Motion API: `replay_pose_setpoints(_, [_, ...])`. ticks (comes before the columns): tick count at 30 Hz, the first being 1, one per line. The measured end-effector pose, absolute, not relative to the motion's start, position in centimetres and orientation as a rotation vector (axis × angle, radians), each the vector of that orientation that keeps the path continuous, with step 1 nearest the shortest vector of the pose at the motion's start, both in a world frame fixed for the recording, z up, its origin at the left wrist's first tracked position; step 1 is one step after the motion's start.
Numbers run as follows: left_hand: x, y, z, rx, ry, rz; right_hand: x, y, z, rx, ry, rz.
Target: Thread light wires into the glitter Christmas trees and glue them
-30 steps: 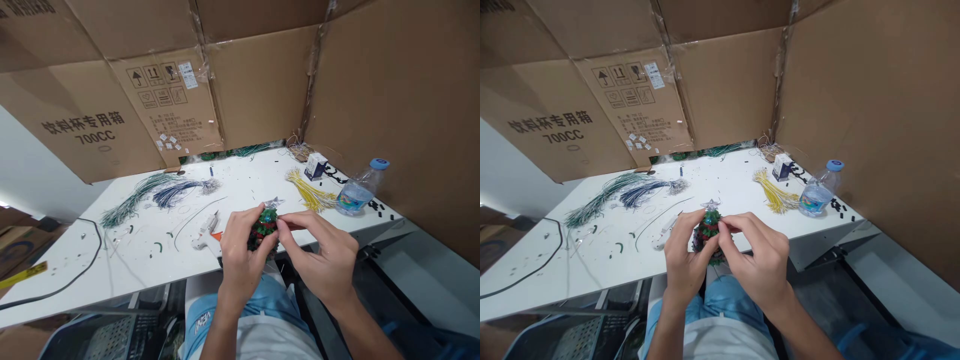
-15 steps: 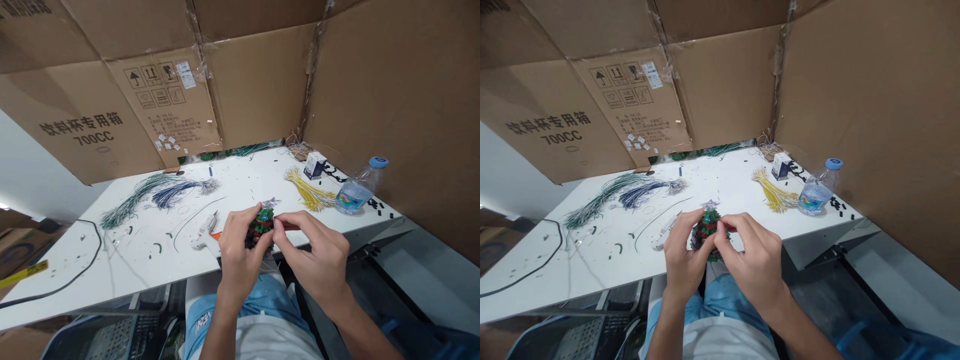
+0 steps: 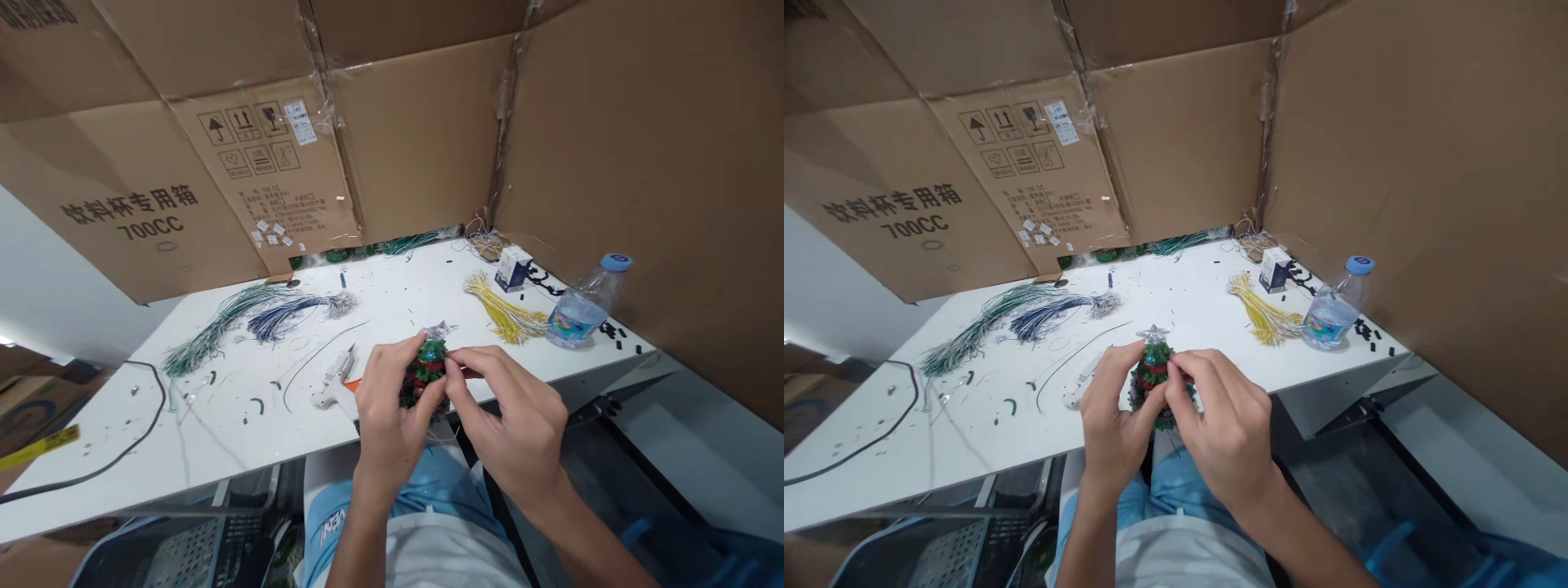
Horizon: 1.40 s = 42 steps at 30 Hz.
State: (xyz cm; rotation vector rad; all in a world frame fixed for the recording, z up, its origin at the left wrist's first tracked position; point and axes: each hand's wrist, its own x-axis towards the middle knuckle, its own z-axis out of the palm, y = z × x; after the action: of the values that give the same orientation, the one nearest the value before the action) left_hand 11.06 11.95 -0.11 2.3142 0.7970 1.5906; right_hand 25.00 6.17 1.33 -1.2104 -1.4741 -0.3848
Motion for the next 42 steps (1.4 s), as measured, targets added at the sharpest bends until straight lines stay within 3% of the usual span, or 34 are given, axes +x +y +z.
replay_pose_setpoints(11, [10.8,12.2,-0.5,2.209,0.849,1.624,24.5,6.6,1.0,-1.121,-1.446,-0.338])
replay_pose_setpoints(20, [8.5,13.0,-0.8,1.485,1.016,1.704,26.6,8.4,-1.2,-1.16,-1.096,0.153])
replay_pose_setpoints(27, [2.1,13.0,1.9,1.167,1.096,2.118,23.0,11.1,-5.4,-1.385,-1.644,0.423])
replay_pose_setpoints(34, [-2.8,12.3,1.6,1.356,1.328,2.073,12.9,11.5,-8.8,-1.708,-1.947,0.063])
replay_pose_setpoints(42, [-4.4,12.7,0.7,1.479,1.355,1.812,15.2,12.5,-9.9,-1.603,-1.901,0.11])
